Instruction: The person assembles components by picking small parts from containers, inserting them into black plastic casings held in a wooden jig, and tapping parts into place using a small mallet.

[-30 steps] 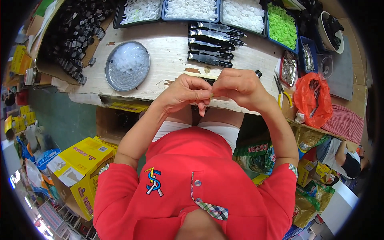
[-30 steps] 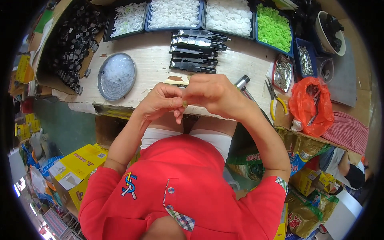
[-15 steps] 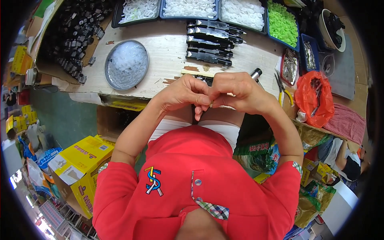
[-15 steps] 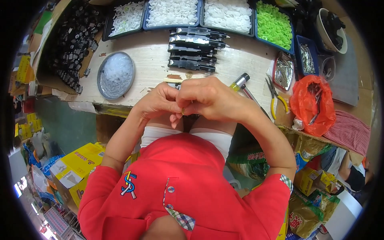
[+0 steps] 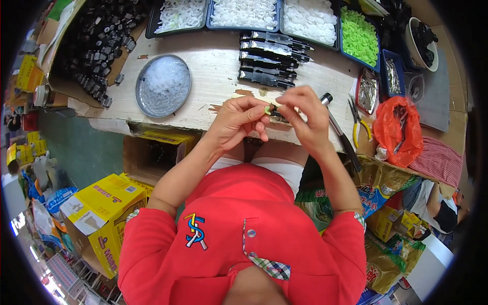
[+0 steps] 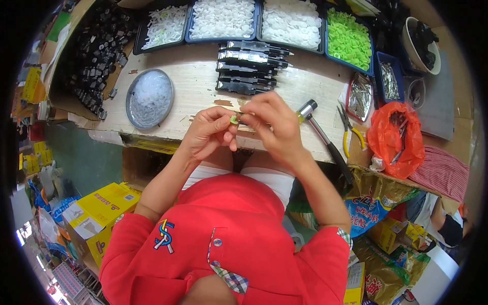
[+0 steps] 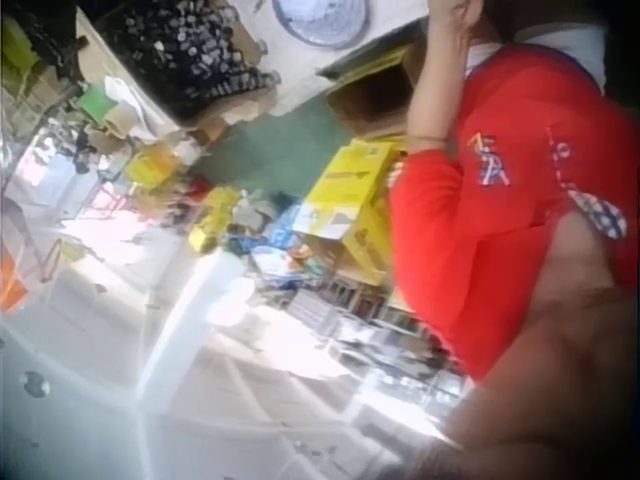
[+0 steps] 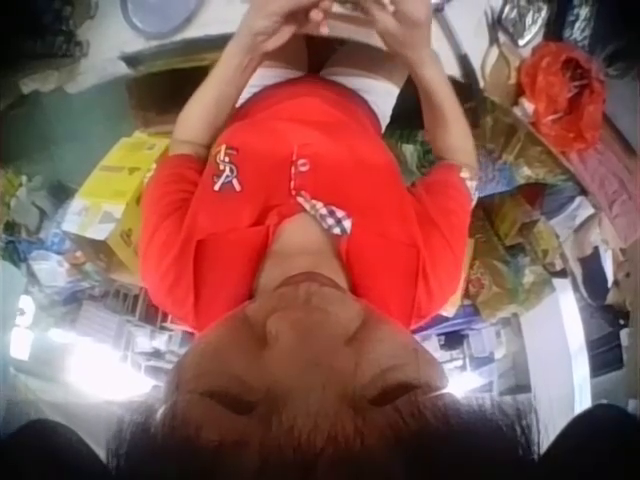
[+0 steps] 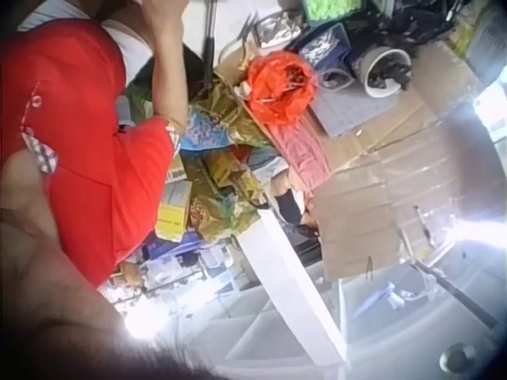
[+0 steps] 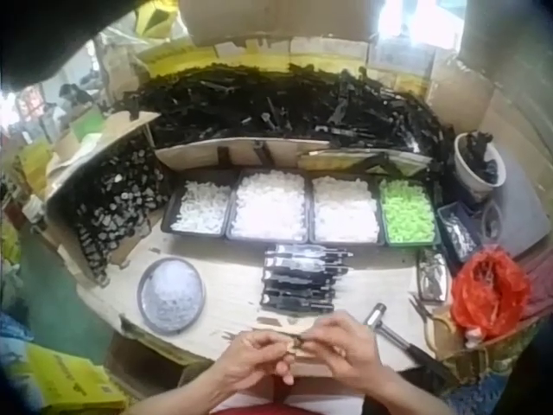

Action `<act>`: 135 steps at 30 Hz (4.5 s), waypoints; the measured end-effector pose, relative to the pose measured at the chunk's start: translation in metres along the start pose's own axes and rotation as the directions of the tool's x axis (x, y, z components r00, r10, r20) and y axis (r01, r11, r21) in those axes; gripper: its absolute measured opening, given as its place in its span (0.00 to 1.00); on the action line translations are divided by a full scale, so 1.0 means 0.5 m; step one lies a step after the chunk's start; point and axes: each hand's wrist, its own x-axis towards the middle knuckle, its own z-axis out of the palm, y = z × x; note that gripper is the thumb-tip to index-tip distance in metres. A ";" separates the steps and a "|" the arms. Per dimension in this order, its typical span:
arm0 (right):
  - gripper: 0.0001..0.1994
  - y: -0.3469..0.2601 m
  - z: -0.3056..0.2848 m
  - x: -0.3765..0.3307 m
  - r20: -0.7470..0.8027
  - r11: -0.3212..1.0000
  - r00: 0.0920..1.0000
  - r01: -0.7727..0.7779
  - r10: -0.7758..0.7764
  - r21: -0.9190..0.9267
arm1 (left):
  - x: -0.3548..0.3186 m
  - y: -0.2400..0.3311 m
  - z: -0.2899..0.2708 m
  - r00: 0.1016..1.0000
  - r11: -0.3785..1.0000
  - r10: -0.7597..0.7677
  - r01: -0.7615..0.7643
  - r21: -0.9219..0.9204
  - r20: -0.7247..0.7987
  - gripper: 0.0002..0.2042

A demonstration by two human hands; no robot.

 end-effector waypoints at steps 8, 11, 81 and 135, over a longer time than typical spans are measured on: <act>0.10 -0.015 0.036 -0.026 -0.072 0.928 0.982 0.140 -0.175 -0.345 | 0.001 -0.033 0.010 0.962 0.963 0.247 -0.231 0.137 -0.117 0.07; 0.08 -0.003 0.037 -0.025 -0.083 0.912 0.974 0.165 -0.211 -0.376 | -0.003 -0.025 0.020 0.944 0.930 0.292 -0.243 0.277 -0.152 0.07; 0.09 0.057 -0.044 -0.005 0.157 0.838 0.986 0.138 -0.064 -0.527 | 0.025 0.021 -0.037 0.864 -0.229 0.402 -0.224 0.947 0.301 0.14; 0.07 0.184 -0.455 -0.164 -0.585 0.860 0.784 -0.432 0.210 -0.270 | -0.185 0.236 -0.189 0.502 -0.098 0.864 0.128 0.987 0.021 0.05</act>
